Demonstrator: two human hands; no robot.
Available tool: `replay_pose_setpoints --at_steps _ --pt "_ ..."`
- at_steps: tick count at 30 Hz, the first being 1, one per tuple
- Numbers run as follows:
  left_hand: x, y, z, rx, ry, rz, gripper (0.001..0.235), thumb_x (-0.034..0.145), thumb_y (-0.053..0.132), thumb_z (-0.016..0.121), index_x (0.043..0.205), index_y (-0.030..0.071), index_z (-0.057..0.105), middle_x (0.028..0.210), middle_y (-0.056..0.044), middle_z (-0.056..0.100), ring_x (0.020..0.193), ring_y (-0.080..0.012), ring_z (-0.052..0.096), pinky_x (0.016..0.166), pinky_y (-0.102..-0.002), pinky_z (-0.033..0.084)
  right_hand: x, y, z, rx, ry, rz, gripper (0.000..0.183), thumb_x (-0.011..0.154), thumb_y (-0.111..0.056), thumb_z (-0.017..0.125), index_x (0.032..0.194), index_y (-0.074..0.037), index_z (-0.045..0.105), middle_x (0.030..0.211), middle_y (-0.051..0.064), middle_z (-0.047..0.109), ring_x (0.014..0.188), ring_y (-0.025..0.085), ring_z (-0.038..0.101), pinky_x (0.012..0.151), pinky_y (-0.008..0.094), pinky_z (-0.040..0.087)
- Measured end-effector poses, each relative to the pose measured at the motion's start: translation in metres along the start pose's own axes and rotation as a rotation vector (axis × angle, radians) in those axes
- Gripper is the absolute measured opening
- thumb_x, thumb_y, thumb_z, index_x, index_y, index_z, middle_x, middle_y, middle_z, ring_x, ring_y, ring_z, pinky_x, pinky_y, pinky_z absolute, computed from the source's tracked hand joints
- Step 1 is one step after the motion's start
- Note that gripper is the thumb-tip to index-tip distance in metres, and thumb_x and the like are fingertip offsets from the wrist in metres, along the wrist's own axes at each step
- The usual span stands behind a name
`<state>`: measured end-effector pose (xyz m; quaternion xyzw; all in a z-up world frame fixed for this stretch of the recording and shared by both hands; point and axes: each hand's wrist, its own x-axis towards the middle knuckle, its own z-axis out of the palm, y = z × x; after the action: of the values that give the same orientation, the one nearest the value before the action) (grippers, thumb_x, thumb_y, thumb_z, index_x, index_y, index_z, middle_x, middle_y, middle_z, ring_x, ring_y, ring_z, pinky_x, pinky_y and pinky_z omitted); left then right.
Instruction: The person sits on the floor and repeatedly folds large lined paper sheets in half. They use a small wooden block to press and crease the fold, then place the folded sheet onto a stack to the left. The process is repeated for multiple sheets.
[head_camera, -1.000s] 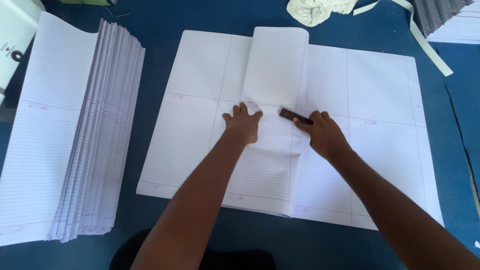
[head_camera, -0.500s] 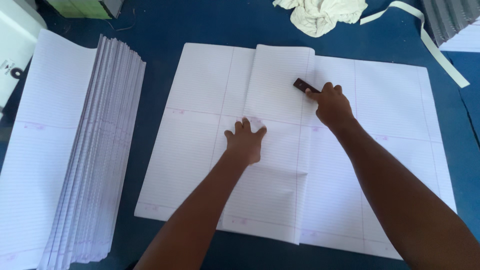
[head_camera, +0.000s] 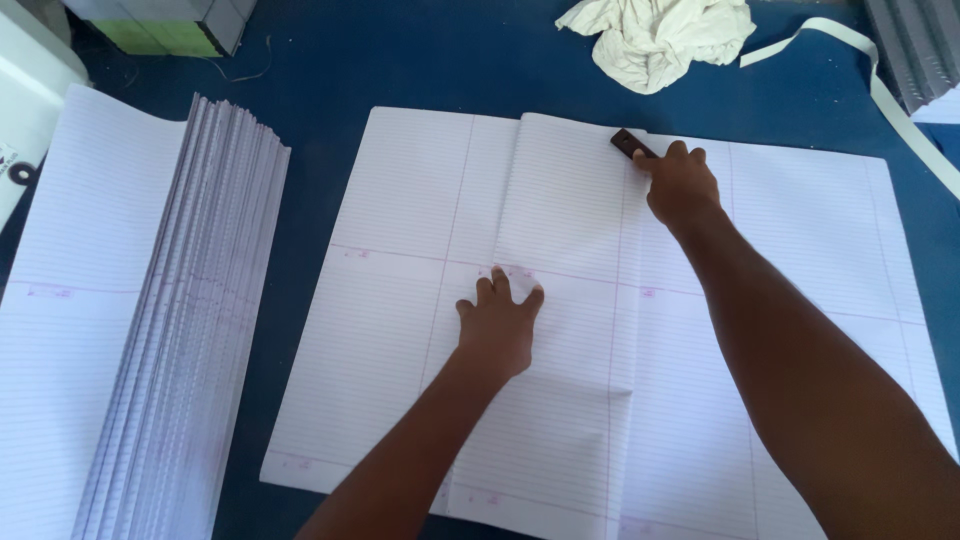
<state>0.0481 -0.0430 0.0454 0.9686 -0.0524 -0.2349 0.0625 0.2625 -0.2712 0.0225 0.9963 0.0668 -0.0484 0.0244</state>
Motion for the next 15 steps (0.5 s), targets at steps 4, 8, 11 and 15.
replay_pose_setpoints --at_steps 4,8,11,15 --pt "0.002 -0.001 -0.002 0.020 -0.046 -0.003 0.077 0.093 0.012 0.063 0.160 0.027 0.027 0.164 -0.032 0.012 0.146 -0.0440 0.027 0.112 -0.065 0.035 0.016 -0.001 -0.005 0.002 -0.002 0.029 0.061 0.098 -0.004 0.059 0.150 -0.038 0.054 0.132 0.016 0.054 0.124 0.037 0.056 0.094 0.045 0.058" --pt "0.001 -0.002 0.001 0.025 -0.025 0.021 0.076 0.094 0.013 0.063 0.160 0.025 0.027 0.163 -0.034 0.012 0.146 -0.0465 0.026 0.113 -0.068 0.031 0.027 0.002 -0.008 -0.016 -0.050 0.063 0.062 0.099 -0.007 0.059 0.152 -0.038 0.050 0.133 0.015 0.057 0.126 0.034 0.057 0.096 0.046 0.057" --pt "0.002 -0.004 0.003 0.014 -0.001 0.021 0.073 0.095 0.015 0.062 0.159 0.025 0.029 0.163 -0.034 0.014 0.146 -0.0466 0.026 0.113 -0.068 0.030 0.031 0.006 -0.007 -0.023 -0.040 0.031 0.055 0.104 -0.012 0.054 0.152 -0.038 0.050 0.130 0.016 0.060 0.121 0.034 0.061 0.094 0.046 0.058" --pt "0.003 -0.004 0.004 0.011 0.002 -0.006 0.075 0.093 0.010 0.062 0.159 0.030 0.030 0.164 -0.029 0.015 0.145 -0.0440 0.028 0.114 -0.067 0.031 0.028 0.015 -0.007 -0.131 -0.027 -0.060 0.057 0.102 -0.011 0.053 0.153 -0.037 0.050 0.119 0.017 0.065 0.105 0.033 0.069 0.083 0.044 0.061"
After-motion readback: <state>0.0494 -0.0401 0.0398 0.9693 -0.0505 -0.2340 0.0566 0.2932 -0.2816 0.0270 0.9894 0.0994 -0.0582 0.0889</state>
